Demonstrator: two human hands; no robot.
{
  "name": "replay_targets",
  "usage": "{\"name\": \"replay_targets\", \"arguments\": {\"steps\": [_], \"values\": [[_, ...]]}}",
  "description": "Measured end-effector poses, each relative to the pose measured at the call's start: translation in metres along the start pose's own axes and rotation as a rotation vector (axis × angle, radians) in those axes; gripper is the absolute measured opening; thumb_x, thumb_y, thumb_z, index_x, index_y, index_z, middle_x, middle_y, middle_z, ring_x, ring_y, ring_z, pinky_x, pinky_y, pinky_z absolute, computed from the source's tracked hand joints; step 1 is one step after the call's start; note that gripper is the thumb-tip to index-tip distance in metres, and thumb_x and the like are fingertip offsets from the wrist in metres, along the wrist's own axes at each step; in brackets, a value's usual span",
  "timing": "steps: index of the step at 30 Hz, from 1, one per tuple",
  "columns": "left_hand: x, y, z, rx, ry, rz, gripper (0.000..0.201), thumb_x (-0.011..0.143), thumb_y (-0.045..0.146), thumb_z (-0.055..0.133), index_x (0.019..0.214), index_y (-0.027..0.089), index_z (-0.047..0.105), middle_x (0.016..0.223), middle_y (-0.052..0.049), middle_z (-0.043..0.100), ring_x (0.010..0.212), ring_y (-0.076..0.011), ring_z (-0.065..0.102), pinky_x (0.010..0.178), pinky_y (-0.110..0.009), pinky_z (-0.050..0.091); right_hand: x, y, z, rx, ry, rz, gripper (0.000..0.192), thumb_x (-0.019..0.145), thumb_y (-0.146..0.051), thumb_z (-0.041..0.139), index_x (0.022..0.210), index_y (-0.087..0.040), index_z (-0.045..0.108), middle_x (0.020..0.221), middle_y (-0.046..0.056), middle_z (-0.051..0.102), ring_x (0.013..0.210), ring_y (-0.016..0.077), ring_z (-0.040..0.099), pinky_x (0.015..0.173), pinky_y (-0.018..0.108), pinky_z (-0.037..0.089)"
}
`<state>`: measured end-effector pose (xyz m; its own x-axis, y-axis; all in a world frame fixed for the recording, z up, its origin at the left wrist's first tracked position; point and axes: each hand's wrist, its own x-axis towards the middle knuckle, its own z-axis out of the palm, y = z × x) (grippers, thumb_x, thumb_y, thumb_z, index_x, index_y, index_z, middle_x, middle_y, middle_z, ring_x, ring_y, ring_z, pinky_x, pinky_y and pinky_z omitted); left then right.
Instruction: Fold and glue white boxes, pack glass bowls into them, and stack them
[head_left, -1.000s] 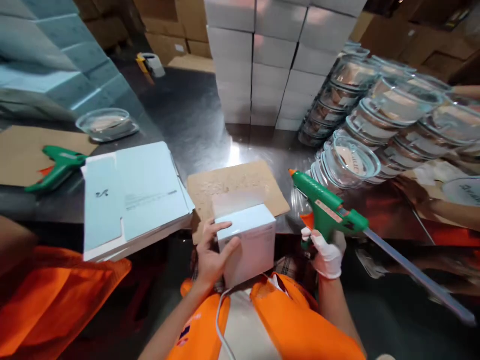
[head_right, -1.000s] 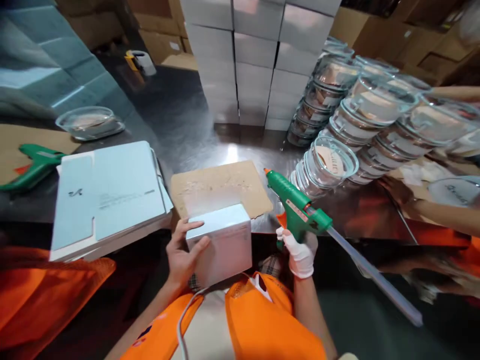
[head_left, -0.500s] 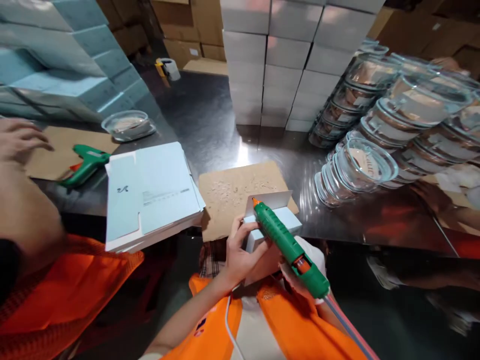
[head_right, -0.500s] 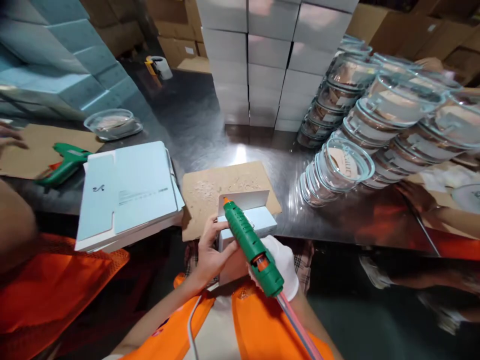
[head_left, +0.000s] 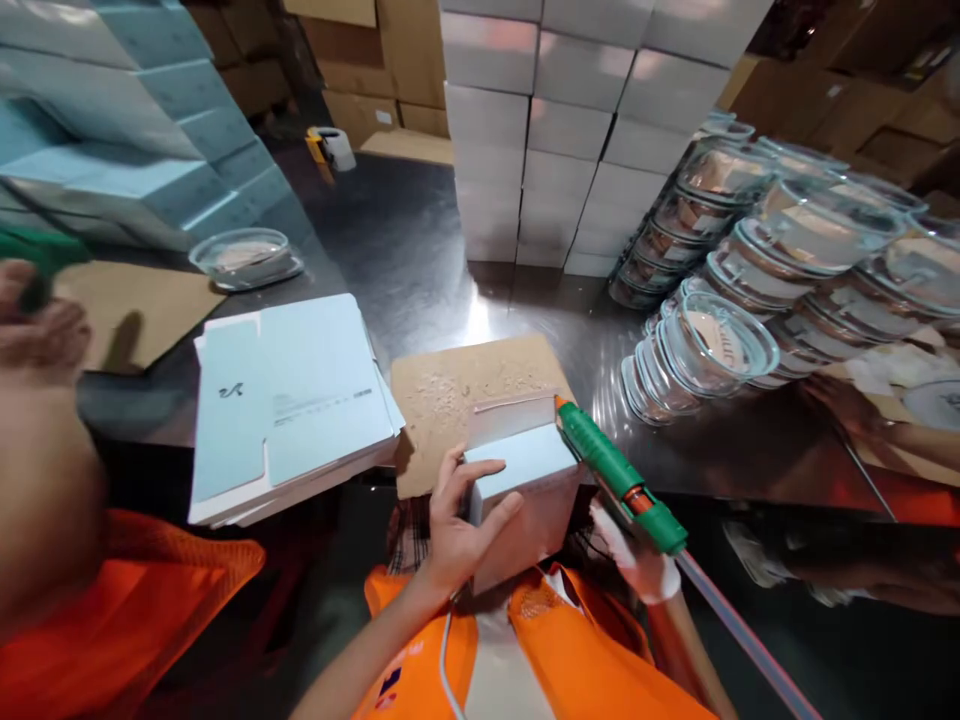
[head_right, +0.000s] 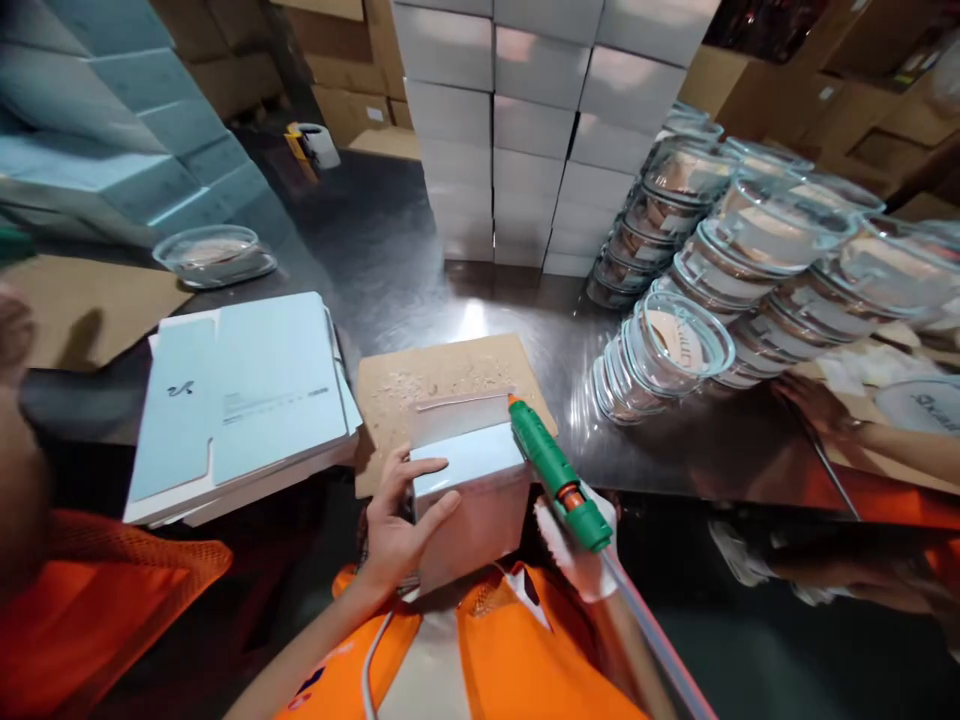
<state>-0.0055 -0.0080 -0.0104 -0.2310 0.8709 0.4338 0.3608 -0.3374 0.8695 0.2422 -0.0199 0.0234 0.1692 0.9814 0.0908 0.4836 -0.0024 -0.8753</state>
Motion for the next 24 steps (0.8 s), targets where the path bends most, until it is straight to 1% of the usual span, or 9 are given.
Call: {"name": "replay_targets", "arguments": {"steps": [3,6,10,12,14,17,19,22,24], "values": [[0.001,-0.003,-0.009,0.002,0.027,-0.031,0.028,0.088,0.049,0.081,0.104,0.026,0.079,0.108,-0.007,0.077,0.129,-0.0304,0.062,0.111,-0.045,0.050,0.015,0.006,-0.001,0.124,0.025,0.169,0.043,0.076,-0.063,0.081,0.075,-0.021,0.075,0.067,0.005,0.076,0.055,0.0224,0.069,0.053,0.033,0.059],[0.004,-0.004,-0.014,-0.049,0.042,-0.070,0.030,0.085,0.051,0.084,0.104,0.027,0.079,0.110,-0.007,0.075,0.132,-0.0309,0.061,0.111,-0.044,0.049,0.045,0.005,0.012,0.334,-0.014,0.360,0.056,0.070,-0.070,0.084,0.089,-0.018,0.080,0.067,0.005,0.077,0.045,0.0182,0.061,0.039,0.029,0.046],[0.010,-0.003,-0.019,-0.152,0.068,-0.165,0.038,0.082,0.057,0.085,0.103,0.026,0.079,0.121,-0.008,0.072,0.128,-0.0313,0.064,0.104,-0.039,0.052,0.087,0.013,0.020,0.316,-0.194,0.521,0.068,0.082,-0.081,0.061,0.074,-0.016,0.079,0.056,0.011,0.072,0.043,0.0224,0.064,0.040,0.032,0.047],[0.014,-0.003,-0.021,-0.183,0.065,-0.201,0.041,0.080,0.059,0.086,0.102,0.026,0.080,0.126,-0.009,0.070,0.124,-0.0308,0.067,0.100,-0.038,0.053,0.098,0.017,0.012,0.195,-0.225,0.502,0.066,0.085,-0.080,0.058,0.061,-0.020,0.074,0.052,0.010,0.069,0.045,0.0234,0.065,0.045,0.033,0.051],[0.018,-0.002,-0.021,-0.214,0.050,-0.215,0.042,0.078,0.061,0.086,0.100,0.025,0.080,0.122,-0.008,0.071,0.119,-0.0298,0.069,0.100,-0.037,0.054,0.101,0.013,0.000,0.093,-0.188,0.448,0.055,0.082,-0.073,0.071,0.058,-0.023,0.071,0.051,0.006,0.068,0.049,0.0222,0.067,0.050,0.031,0.053],[0.023,0.002,-0.018,-0.282,0.007,-0.214,0.044,0.079,0.066,0.084,0.097,0.026,0.080,0.113,-0.007,0.073,0.105,-0.0270,0.071,0.091,-0.035,0.056,0.095,-0.012,-0.006,0.102,-0.065,0.272,0.038,0.076,-0.062,0.084,0.080,-0.024,0.081,0.077,0.005,0.081,0.077,0.0236,0.077,0.069,0.030,0.058],[0.025,0.005,-0.014,-0.324,-0.042,-0.194,0.045,0.079,0.068,0.083,0.095,0.026,0.079,0.108,-0.007,0.074,0.102,-0.0270,0.072,0.087,-0.035,0.057,0.092,-0.034,0.003,0.207,-0.163,0.168,0.047,0.072,-0.058,0.089,0.103,-0.023,0.084,0.102,0.006,0.084,0.099,0.0263,0.078,0.085,0.034,0.060],[0.027,0.007,-0.007,-0.347,-0.113,-0.183,0.048,0.076,0.070,0.084,0.091,0.025,0.077,0.114,-0.010,0.074,0.118,-0.0320,0.069,0.098,-0.040,0.056,0.092,-0.052,0.025,0.419,-0.411,0.207,0.061,0.062,-0.054,0.097,0.109,-0.020,0.082,0.111,0.008,0.083,0.103,0.0270,0.077,0.093,0.037,0.060],[0.027,0.006,-0.003,-0.382,-0.120,-0.233,0.049,0.075,0.068,0.086,0.094,0.024,0.073,0.117,-0.011,0.074,0.119,-0.0323,0.070,0.099,-0.040,0.056,0.092,-0.049,0.031,0.496,-0.386,0.237,0.064,0.060,-0.058,0.099,0.108,-0.019,0.081,0.110,0.008,0.083,0.099,0.0265,0.077,0.092,0.038,0.060]]}}
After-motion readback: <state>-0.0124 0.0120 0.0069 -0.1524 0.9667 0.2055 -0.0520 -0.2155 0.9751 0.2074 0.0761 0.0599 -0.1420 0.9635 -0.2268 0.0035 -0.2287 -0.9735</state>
